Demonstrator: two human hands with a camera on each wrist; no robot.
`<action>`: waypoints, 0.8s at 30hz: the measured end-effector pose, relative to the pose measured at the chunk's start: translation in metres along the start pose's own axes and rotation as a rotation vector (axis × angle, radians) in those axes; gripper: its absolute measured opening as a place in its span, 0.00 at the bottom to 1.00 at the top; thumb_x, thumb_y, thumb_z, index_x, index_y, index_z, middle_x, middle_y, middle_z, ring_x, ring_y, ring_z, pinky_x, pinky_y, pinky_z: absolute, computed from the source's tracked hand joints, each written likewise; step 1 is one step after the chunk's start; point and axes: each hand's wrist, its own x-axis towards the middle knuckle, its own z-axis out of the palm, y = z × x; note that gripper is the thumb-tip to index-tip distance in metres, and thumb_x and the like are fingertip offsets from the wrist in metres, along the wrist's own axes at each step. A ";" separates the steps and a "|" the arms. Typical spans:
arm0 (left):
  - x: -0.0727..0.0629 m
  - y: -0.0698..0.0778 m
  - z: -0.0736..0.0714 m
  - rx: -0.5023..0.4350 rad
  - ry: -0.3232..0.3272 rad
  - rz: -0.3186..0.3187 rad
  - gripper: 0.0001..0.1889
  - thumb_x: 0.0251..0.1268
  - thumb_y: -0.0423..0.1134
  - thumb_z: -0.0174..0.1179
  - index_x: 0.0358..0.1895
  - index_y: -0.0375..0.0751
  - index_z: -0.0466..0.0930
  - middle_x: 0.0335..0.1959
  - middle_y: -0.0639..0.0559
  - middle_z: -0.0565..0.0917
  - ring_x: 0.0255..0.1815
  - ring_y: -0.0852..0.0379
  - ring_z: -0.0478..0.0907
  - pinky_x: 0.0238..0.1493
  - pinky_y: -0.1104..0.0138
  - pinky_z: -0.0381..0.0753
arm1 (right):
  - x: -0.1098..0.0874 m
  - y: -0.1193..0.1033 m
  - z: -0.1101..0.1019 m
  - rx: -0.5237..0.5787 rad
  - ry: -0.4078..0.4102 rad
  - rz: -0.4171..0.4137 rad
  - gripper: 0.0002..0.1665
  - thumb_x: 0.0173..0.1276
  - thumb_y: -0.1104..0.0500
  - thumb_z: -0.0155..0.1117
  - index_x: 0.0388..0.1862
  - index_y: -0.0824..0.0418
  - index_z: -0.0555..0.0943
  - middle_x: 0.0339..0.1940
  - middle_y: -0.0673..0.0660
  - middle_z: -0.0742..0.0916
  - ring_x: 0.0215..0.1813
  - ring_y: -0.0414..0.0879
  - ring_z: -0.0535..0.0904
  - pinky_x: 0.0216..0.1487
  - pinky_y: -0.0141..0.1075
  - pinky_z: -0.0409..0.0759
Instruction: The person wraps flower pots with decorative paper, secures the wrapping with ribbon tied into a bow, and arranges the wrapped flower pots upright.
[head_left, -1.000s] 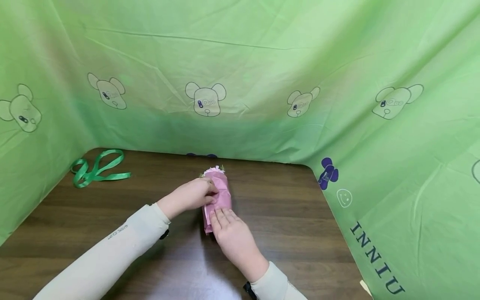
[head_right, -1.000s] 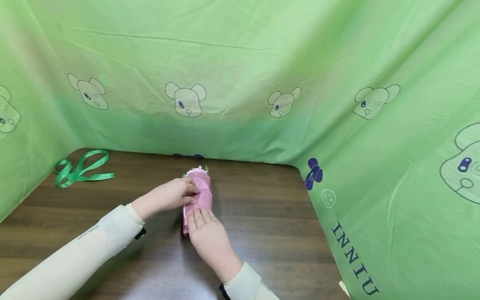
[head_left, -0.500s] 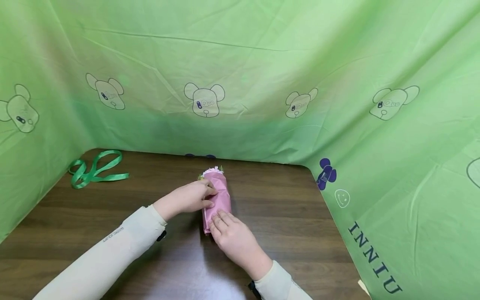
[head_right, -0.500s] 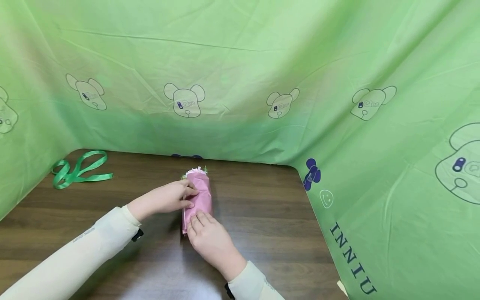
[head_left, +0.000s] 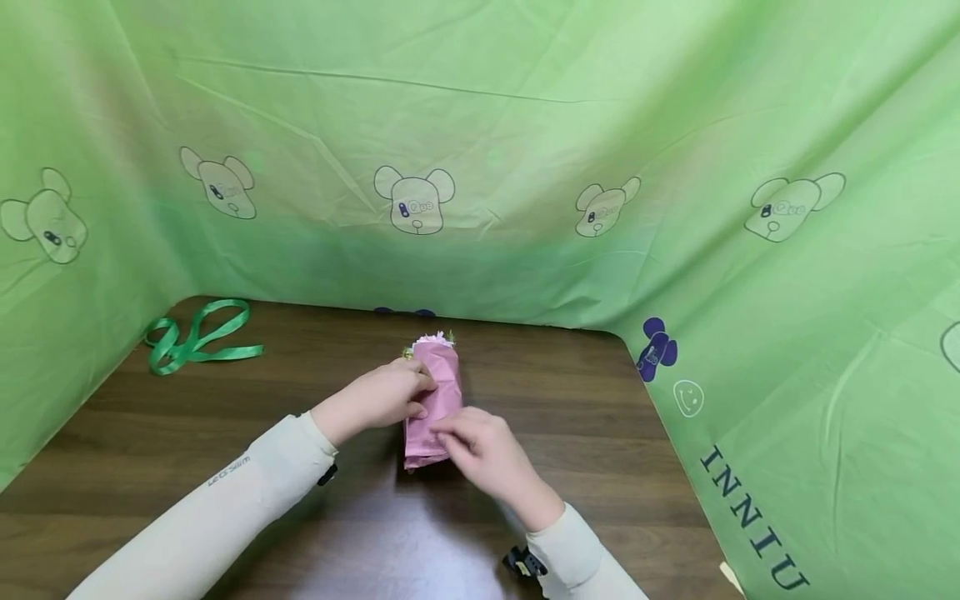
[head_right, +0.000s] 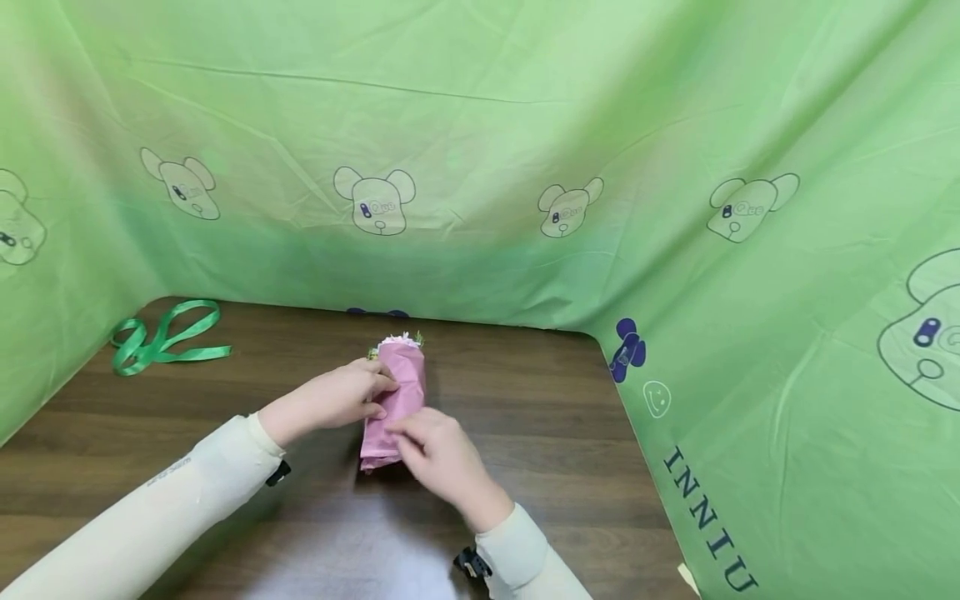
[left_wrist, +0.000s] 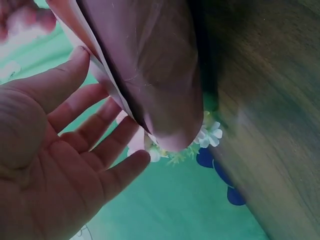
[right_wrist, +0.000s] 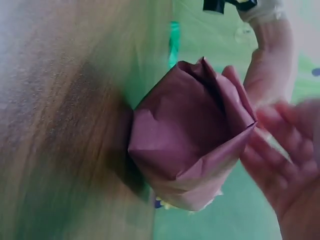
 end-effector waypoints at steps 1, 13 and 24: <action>0.000 0.000 0.000 0.009 0.009 0.009 0.11 0.60 0.42 0.74 0.44 0.46 0.86 0.45 0.51 0.80 0.49 0.50 0.76 0.52 0.56 0.79 | 0.001 0.002 0.000 0.026 0.031 0.075 0.10 0.67 0.66 0.70 0.45 0.58 0.89 0.43 0.49 0.90 0.49 0.42 0.85 0.55 0.34 0.83; -0.001 0.002 0.004 -0.078 0.031 -0.047 0.16 0.60 0.39 0.74 0.50 0.40 0.87 0.39 0.51 0.81 0.41 0.55 0.76 0.48 0.59 0.80 | 0.027 0.034 0.015 0.431 -0.050 0.953 0.41 0.73 0.47 0.65 0.71 0.75 0.68 0.62 0.72 0.82 0.58 0.61 0.84 0.55 0.52 0.84; -0.010 -0.012 0.023 -0.606 0.014 -0.574 0.33 0.52 0.49 0.79 0.51 0.32 0.71 0.39 0.41 0.80 0.34 0.50 0.80 0.38 0.58 0.83 | 0.026 0.051 0.021 0.709 -0.173 1.071 0.35 0.72 0.47 0.66 0.62 0.76 0.75 0.38 0.59 0.88 0.35 0.44 0.84 0.38 0.37 0.85</action>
